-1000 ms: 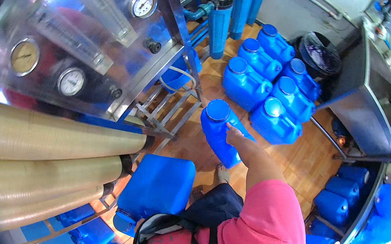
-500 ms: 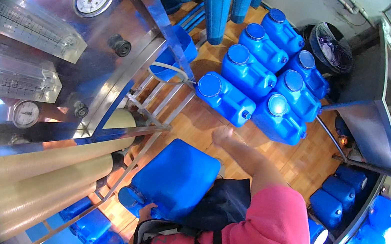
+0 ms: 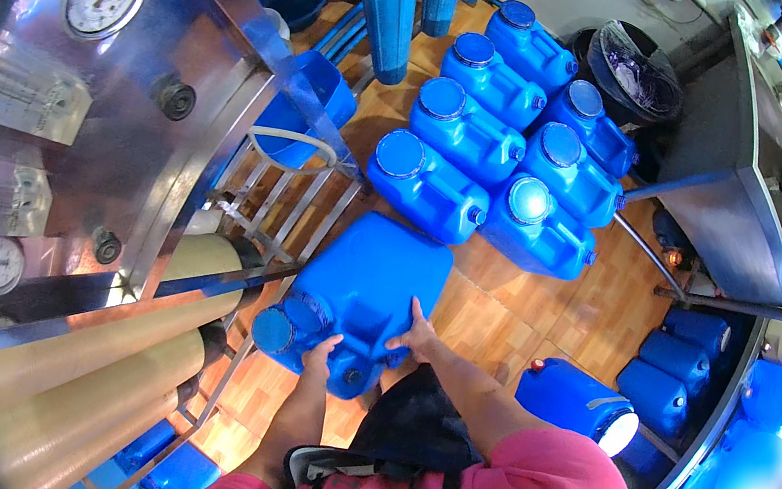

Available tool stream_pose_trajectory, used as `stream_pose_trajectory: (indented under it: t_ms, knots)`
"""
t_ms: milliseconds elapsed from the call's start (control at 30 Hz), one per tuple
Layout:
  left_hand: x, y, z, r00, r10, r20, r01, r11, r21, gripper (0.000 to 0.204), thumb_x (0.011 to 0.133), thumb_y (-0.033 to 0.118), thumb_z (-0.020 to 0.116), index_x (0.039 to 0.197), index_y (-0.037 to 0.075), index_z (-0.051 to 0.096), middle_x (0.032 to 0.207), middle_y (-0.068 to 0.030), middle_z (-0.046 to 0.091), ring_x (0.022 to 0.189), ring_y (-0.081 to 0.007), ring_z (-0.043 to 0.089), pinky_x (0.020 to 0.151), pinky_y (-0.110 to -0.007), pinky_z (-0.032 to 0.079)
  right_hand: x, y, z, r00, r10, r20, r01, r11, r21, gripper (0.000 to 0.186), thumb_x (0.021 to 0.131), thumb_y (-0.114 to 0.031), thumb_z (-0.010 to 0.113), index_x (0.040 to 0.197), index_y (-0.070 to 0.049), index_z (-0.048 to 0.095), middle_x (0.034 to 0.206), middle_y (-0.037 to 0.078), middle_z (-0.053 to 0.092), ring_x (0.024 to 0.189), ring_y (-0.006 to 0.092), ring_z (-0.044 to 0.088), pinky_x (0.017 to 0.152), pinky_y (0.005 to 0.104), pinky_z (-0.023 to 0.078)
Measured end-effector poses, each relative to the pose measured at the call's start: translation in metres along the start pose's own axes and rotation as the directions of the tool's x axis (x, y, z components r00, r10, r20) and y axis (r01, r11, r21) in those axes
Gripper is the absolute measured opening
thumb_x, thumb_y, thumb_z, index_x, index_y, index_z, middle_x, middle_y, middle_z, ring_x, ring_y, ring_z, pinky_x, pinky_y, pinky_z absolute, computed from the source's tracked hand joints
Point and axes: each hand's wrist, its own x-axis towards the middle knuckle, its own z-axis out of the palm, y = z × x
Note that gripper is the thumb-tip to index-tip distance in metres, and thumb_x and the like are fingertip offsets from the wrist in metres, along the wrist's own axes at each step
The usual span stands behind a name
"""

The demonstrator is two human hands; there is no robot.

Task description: The person moves several large blue water containers to a stainless steel sink, rinses them with water, and scrubs the interior and exterior with a brush. The person handles multiple containers one at a time, placing them in the sink, cleaning them, and setting them aside.

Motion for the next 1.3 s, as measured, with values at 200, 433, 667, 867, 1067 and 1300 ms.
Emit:
stream_pose_trajectory:
  t_ms: [200,433,667,867,1067,1300]
  knots:
    - [0.037,0.0,0.01,0.974,0.191,-0.121,-0.221,0.917,-0.332,0.047,0.054,-0.016,0.064,0.093,0.005,0.049,0.093,-0.0086,0.057,0.083,-0.0304,0.059,0.074,-0.046,0.052,0.07,0.004,-0.043,0.955,0.083,-0.285,0.072,0.868,0.492,0.106,0.06,-0.009,0.08,0.146,-0.008,0.019,0.133,0.019,0.047,0.119,0.0311,0.05,0.093,0.0393,0.047]
    - [0.04,0.006,0.07,0.977,0.004,0.214,0.101,0.873,-0.478,0.034,0.064,-0.013,0.066,0.087,0.01,0.055,0.091,-0.0078,0.06,0.08,-0.0278,0.062,0.076,-0.043,0.052,0.103,-0.034,-0.087,0.877,-0.006,-0.48,0.363,0.662,0.656,0.095,0.068,-0.014,0.074,0.144,-0.001,0.02,0.133,0.02,0.045,0.119,0.0318,0.048,0.099,0.0427,0.04]
    - [0.051,0.03,0.104,0.944,0.063,0.323,0.094,0.888,-0.45,0.03,0.066,-0.007,0.063,0.094,0.005,0.061,0.089,-0.0096,0.062,0.081,-0.0246,0.057,0.081,-0.04,0.047,0.085,-0.04,-0.094,0.917,0.172,-0.36,0.215,0.548,0.809,0.1,0.065,-0.026,0.077,0.144,0.002,0.022,0.131,0.02,0.048,0.117,0.0284,0.05,0.097,0.0383,0.041]
    - [0.033,0.022,0.1,0.931,0.102,0.352,0.062,0.903,-0.425,0.052,0.063,-0.003,0.067,0.112,0.005,0.052,0.112,-0.0116,0.054,0.101,-0.0266,0.053,0.09,-0.042,0.042,0.063,0.016,-0.087,0.885,0.033,-0.464,0.126,0.943,0.308,0.072,0.068,-0.033,0.073,0.129,-0.003,0.051,0.121,0.018,0.058,0.114,0.027,0.055,0.097,0.0354,0.043]
    - [-0.002,0.0,0.074,0.831,0.19,0.523,-0.439,0.802,0.405,0.069,0.074,0.016,0.071,0.135,-0.002,0.043,0.129,-0.0159,0.052,0.113,-0.0215,0.053,0.093,-0.039,0.044,-0.007,0.114,-0.016,0.974,-0.015,-0.225,-0.06,0.945,-0.321,0.043,0.07,-0.034,0.065,0.104,-0.008,0.068,0.103,0.016,0.067,0.098,0.0305,0.064,0.088,0.0385,0.049]
    - [-0.013,0.004,-0.016,0.618,0.172,0.767,-0.616,0.712,0.337,0.054,0.077,0.013,0.069,0.125,-0.003,0.052,0.118,-0.0138,0.059,0.105,-0.0223,0.058,0.087,-0.032,0.048,-0.133,0.178,0.03,0.974,0.104,-0.2,-0.18,0.891,-0.416,0.037,0.069,-0.033,0.061,0.097,-0.01,0.07,0.098,0.016,0.067,0.094,0.0313,0.064,0.085,0.0395,0.051]
